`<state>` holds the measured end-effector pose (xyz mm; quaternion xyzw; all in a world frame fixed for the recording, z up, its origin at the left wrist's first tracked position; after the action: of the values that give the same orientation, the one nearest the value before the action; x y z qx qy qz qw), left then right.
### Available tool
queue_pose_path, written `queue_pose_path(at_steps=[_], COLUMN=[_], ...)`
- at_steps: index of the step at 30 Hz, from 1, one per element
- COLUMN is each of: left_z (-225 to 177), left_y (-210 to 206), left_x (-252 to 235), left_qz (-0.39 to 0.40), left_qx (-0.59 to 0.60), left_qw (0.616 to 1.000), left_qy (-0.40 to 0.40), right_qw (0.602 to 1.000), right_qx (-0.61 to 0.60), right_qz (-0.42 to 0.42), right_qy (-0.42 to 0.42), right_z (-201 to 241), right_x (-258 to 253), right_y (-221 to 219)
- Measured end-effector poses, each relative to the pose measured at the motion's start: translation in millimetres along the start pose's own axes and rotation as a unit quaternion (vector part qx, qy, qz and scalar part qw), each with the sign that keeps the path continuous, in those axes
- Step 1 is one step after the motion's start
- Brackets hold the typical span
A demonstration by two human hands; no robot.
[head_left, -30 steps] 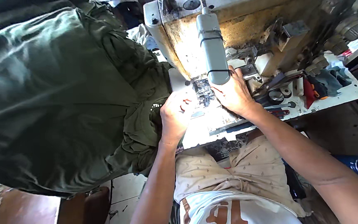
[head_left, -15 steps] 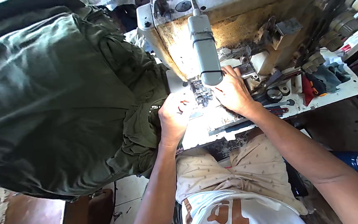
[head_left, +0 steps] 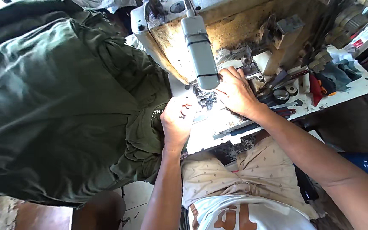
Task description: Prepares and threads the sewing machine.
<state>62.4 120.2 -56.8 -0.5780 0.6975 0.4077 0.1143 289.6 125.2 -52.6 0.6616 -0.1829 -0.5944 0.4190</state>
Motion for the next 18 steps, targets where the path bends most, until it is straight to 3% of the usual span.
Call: queue_pose_path(at_steps=[18], left_z=[0.9], left_y=[-0.6], left_x=[0.8], left_qz=[-0.006], left_qx=[-0.003], left_qw=[1.0], left_qy=[0.001], right_qw=[1.0], right_qx=[0.006], right_qz=[0.005], right_qy=[-0.011], right_z=[2.7], right_x=[-2.2], right_y=[-2.3])
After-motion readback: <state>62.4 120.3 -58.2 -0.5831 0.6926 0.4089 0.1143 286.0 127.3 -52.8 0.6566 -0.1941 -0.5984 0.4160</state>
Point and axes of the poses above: each hand's wrist, its own x-axis away from the middle knuckle, its own y-axis out of the back of the hand, z = x × y, the point moved 3 cm from there along -x, towards the middle knuckle, and after that the axes turned 14 degrees about x, right-handed, at the moved point
